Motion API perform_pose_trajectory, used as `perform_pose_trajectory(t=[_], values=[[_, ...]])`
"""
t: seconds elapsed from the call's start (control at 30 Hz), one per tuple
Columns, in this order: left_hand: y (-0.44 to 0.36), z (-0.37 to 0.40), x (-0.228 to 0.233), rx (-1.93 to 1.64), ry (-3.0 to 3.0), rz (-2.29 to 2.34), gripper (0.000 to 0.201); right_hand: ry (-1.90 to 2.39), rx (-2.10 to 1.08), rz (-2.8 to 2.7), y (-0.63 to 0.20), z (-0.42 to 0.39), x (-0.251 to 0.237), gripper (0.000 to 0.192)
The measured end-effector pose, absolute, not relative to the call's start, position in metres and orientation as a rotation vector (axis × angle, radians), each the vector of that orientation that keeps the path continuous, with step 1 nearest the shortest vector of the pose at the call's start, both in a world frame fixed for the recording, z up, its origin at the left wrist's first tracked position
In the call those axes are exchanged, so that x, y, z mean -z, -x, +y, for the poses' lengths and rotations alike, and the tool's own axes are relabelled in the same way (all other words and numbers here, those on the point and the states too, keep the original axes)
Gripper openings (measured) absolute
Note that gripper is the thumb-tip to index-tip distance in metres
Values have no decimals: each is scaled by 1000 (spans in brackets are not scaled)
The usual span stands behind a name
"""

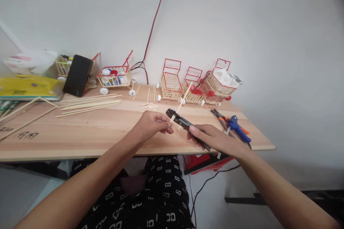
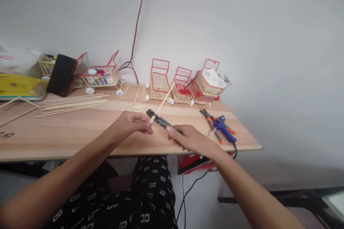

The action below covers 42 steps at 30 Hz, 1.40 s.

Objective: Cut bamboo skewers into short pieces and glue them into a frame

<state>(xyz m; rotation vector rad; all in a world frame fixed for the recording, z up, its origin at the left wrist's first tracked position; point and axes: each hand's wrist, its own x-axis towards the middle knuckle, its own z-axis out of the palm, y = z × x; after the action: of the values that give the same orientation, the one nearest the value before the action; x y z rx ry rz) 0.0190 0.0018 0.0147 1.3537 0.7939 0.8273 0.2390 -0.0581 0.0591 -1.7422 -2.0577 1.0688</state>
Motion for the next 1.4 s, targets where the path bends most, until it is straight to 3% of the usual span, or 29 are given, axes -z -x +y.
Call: perform_pose_trajectory(t=[0.83, 1.4], values=[[-24, -3, -20, -761, -1322, 907, 5, 1886, -813, -2139, -233, -62, -58, 62], [-20, 2, 3, -574, -1238, 1066, 8, 1861, -751, -2231, -228, -50, -21, 61]])
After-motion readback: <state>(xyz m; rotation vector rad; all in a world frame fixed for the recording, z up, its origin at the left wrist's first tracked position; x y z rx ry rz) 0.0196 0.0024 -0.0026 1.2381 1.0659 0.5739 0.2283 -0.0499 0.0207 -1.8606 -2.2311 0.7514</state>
